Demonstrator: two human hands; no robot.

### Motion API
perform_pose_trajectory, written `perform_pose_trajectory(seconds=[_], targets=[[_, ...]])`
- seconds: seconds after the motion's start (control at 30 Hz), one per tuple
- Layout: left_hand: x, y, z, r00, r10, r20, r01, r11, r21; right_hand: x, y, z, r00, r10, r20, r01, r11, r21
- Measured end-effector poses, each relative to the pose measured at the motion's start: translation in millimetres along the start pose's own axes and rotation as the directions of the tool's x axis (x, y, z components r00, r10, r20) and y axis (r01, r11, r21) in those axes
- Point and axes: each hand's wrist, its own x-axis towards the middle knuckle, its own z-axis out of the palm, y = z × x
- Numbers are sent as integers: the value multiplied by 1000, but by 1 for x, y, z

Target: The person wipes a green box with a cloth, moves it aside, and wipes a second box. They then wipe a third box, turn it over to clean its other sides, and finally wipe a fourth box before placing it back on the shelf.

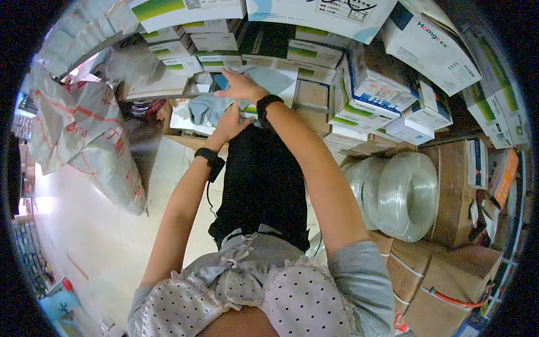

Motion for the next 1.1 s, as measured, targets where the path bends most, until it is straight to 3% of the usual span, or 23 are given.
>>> perform_pose_trajectory(seconds=[0.07,0.13,0.17,0.27,0.37,0.43,0.5,0.53,0.57,0.6,0.63,0.67,0.77,0.87,0.9,1.0,1.03,1.1], targets=[[-1,1,-1,999,-51,2,51,992,-119,-9,3,-9,987,69,-148,-35,975,222],[-2,-2,4,975,50,-215,-93,976,-194,-15,19,-20,949,228,-219,-128,911,391],[-2,-3,6,942,93,-324,-171,960,-222,-18,30,-22,891,239,-387,-120,944,307],[-9,-3,-3,963,-197,-183,99,892,-441,-55,61,-44,855,365,-368,-355,930,99],[-4,-21,-8,985,-124,-118,84,950,-300,-78,91,-23,791,491,-366,-549,833,-71],[-4,-21,-19,992,-95,-88,74,974,-214,-78,96,-7,736,539,-410,-561,824,76],[3,-23,-36,932,-253,260,315,920,-232,-75,96,-3,660,636,-401,-609,765,211],[5,-21,-51,846,-318,427,434,877,-206,-75,89,-7,609,705,-364,-655,706,271],[7,-22,-71,834,-197,515,404,854,-329,-75,83,-10,556,767,-320,-695,640,327],[13,-22,-72,944,-163,286,272,877,-396,-75,82,-12,550,772,-318,-691,635,346],[22,-22,-73,992,-120,39,125,896,-427,-75,81,-13,544,777,-317,-685,629,366],[29,-21,-72,975,-69,-210,-26,906,-422,-76,80,-15,537,782,-315,-681,623,384],[46,6,-60,972,-40,-231,28,998,-55,-73,103,-4,529,789,-312,-687,614,389],[81,-23,-3,983,-179,-23,171,963,-209,-80,95,-20,573,805,-152,-685,572,451],[84,-11,-3,967,-252,-38,239,947,-215,-81,88,-27,542,819,-190,-704,566,430],[93,15,-18,936,-336,108,353,898,-262,-92,58,-24,482,834,-269,-732,552,399],[103,4,-8,911,-398,104,411,890,-195,-98,53,-19,477,830,-289,-719,558,414],[118,-12,1,926,-373,65,378,916,-135,-104,50,-7,478,789,-385,-676,611,412]])
